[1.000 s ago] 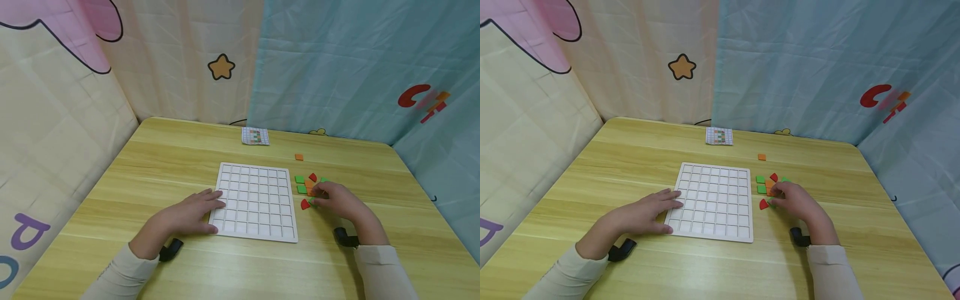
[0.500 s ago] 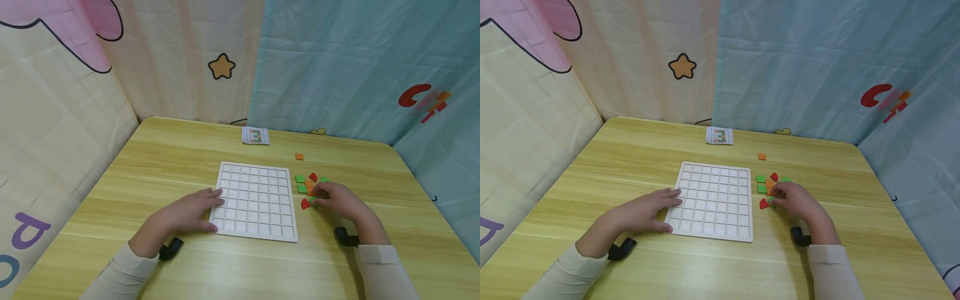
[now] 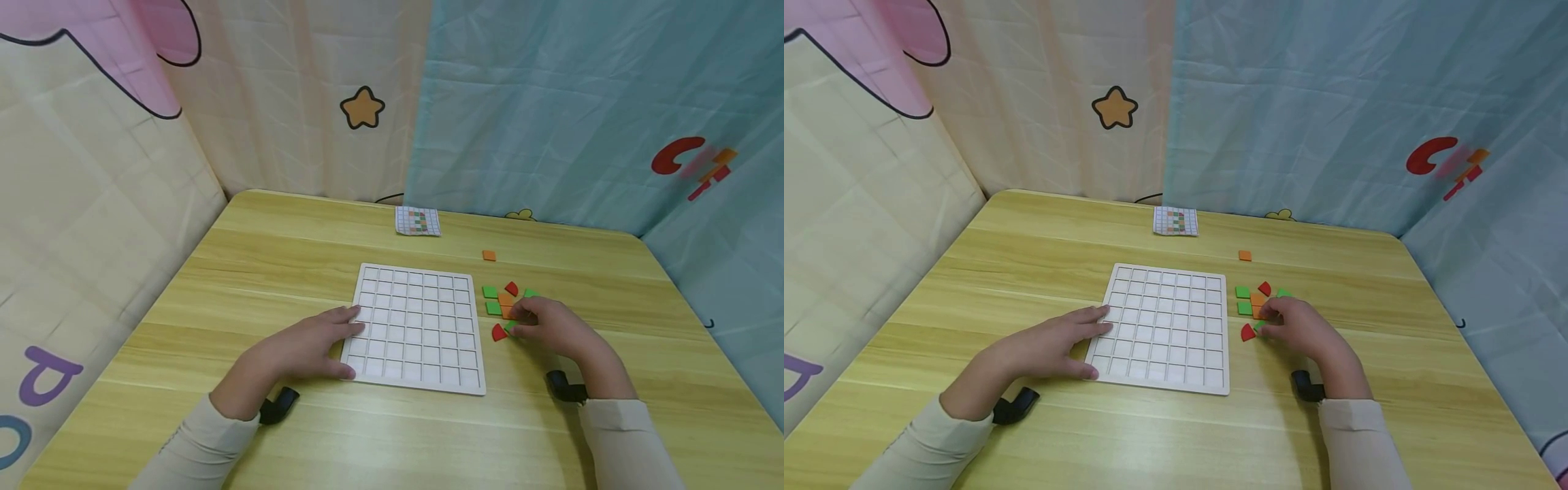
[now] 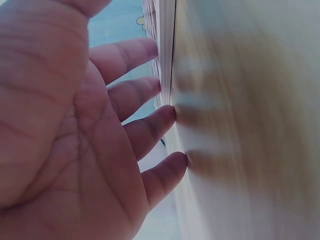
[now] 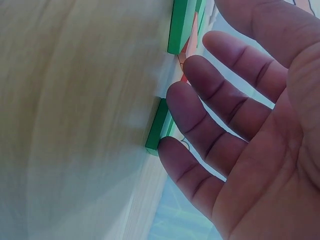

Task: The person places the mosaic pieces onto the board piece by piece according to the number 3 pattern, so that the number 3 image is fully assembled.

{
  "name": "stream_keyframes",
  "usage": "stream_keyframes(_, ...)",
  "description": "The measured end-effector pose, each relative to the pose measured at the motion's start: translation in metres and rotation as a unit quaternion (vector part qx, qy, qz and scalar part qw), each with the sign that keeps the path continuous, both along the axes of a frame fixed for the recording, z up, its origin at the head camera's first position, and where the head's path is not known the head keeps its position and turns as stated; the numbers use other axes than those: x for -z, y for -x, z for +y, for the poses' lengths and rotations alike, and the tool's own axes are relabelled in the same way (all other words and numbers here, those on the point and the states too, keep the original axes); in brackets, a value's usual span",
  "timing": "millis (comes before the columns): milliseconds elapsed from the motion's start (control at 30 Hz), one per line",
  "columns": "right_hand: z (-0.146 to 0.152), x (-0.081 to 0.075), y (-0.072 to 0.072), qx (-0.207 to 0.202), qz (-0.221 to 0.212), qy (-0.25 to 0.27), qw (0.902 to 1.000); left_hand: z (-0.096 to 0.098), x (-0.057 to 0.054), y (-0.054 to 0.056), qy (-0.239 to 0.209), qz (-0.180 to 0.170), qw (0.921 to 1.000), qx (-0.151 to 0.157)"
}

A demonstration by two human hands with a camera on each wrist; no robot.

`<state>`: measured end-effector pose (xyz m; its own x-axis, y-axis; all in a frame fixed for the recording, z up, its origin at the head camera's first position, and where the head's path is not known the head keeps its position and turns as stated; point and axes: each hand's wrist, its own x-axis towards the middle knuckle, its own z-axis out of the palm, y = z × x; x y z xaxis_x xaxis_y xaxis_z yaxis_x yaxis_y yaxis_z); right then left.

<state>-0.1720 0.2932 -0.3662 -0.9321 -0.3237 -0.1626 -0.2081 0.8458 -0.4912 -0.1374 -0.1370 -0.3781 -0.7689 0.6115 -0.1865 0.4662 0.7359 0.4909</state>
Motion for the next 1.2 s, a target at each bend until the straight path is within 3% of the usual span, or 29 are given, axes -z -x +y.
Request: stream_keyframes(1200, 0.001, 0.0031, -0.0002, -0.01, -0.009, 0.0, 0.9999, 0.003, -0.0028, -0.001, 0.01, 0.002, 0.9999, -0.004)
